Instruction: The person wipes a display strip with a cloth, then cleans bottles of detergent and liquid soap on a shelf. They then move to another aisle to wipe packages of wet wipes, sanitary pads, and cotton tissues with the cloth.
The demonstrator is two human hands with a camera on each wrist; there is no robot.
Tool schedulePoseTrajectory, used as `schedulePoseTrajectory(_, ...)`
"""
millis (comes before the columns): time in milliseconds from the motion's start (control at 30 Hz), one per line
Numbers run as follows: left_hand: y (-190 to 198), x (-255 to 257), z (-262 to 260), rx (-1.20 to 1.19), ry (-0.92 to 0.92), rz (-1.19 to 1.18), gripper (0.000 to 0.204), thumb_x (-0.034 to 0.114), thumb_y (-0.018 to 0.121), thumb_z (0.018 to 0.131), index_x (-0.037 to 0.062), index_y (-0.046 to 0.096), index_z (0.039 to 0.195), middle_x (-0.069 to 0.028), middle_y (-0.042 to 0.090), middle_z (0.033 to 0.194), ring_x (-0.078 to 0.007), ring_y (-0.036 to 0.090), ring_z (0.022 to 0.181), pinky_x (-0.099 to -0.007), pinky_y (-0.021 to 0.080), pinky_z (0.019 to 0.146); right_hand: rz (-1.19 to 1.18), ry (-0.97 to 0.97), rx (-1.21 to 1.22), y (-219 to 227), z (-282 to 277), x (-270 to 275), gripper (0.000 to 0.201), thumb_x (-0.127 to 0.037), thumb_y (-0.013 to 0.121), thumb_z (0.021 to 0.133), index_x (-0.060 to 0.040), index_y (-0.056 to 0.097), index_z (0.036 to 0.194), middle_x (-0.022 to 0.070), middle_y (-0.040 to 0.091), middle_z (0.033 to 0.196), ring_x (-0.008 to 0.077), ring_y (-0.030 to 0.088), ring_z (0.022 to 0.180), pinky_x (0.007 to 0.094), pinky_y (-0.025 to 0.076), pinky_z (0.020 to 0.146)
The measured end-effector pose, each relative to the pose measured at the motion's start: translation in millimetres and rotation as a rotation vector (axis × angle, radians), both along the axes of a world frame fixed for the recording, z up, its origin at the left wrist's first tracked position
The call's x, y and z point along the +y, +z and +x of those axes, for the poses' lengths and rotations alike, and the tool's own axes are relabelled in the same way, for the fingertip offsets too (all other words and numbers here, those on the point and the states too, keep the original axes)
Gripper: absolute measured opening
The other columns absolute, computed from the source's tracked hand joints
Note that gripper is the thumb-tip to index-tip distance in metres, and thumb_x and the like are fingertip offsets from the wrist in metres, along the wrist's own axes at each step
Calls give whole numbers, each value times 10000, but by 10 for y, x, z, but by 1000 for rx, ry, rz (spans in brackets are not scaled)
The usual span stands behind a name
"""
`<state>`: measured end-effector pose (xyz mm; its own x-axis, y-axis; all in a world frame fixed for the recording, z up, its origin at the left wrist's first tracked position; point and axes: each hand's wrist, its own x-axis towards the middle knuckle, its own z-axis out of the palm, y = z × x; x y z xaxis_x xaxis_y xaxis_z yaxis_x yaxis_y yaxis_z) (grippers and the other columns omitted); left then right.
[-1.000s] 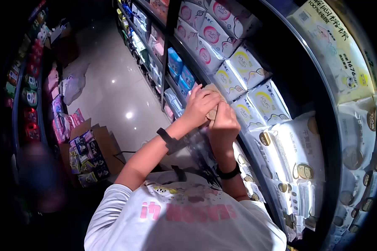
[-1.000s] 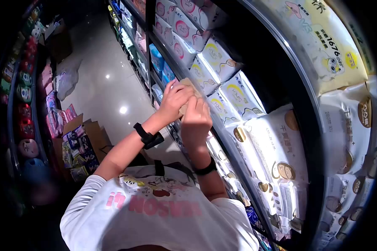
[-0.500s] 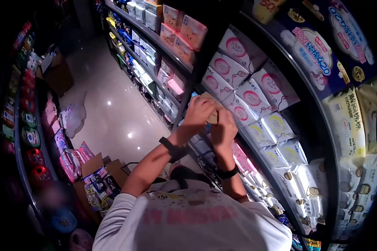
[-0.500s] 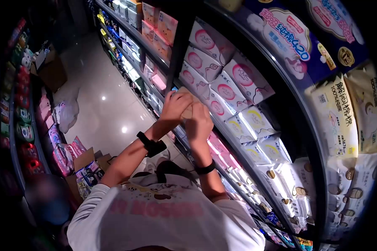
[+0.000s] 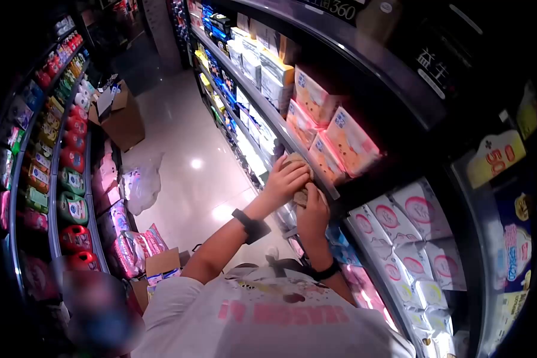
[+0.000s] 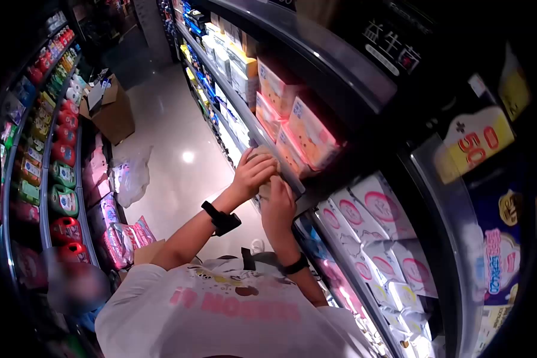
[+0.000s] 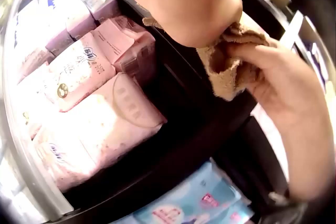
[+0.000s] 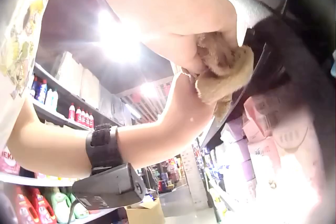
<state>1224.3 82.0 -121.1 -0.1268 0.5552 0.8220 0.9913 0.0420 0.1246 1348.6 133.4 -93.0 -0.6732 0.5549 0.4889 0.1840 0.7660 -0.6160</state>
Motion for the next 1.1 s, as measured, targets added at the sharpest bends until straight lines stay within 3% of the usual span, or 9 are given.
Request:
schedulePoseTrajectory(167,0,32,-345,32,1,30,180,134,596,713,68,586,881,-40,613,969,-212,573,992,-437,326,968,-66,78,9,-6,-329,99,316,-21,612,712,-29,531,1017,206,583,888,391,555,856,433,443,732)
schedulePoseTrajectory(267,63,25,-534,-33,-90,45,216,176,612,690,62,599,873,-52,615,953,-227,574,972,-423,401,897,-13,65,-89,64,-471,73,357,-6,612,697,-45,520,1039,155,594,931,340,567,895,405,451,768)
schedulePoseTrajectory(433,155,47,-846,-147,-213,170,156,91,601,646,39,581,792,-94,600,861,-253,596,866,-389,472,780,49,35,-105,95,-785,7,450,-1,650,588,-51,510,1013,132,580,963,316,556,909,388,449,763)
schedulePoseTrajectory(533,114,47,-1087,-197,-335,159,177,80,608,640,26,599,808,-104,612,872,-275,608,821,-369,499,713,79,-50,-9,97,-1002,-92,373,-31,646,624,-56,528,977,128,577,915,335,558,862,402,451,710)
schedulePoseTrajectory(700,78,-11,-1530,-300,-574,70,285,49,597,647,6,604,929,-137,612,945,-314,609,819,-359,511,690,44,-284,38,11,-1444,-395,559,-47,704,585,-56,465,1089,132,504,1027,341,509,951,415,435,779)
schedulePoseTrajectory(767,286,-147,-1672,-324,-563,56,314,35,580,654,13,602,967,-150,592,1002,-342,590,871,-384,498,727,-21,-270,115,1,-1596,-485,561,-14,704,577,-55,495,1096,133,512,1046,335,515,969,408,433,816)
schedulePoseTrajectory(900,720,-299,-1930,-61,-526,206,291,118,617,662,59,639,946,-121,586,1036,-295,539,939,-398,438,793,258,-320,275,384,-1741,-608,507,4,698,567,-58,561,1051,113,549,1000,321,534,929,413,436,829)
schedulePoseTrajectory(1000,1386,-182,-1885,164,-608,425,263,135,620,688,102,650,947,-71,604,1017,-242,542,939,-382,421,813,644,-514,360,912,-1707,-661,346,-43,690,671,-29,575,996,133,547,1003,317,520,935,410,417,823)
schedulePoseTrajectory(1100,2126,64,-1587,258,-765,648,227,136,607,717,118,635,941,-49,615,995,-208,568,925,-393,416,868,914,-852,370,1430,-1506,-655,382,-175,650,757,-79,543,1111,90,508,1116,292,449,1033,416,396,866)
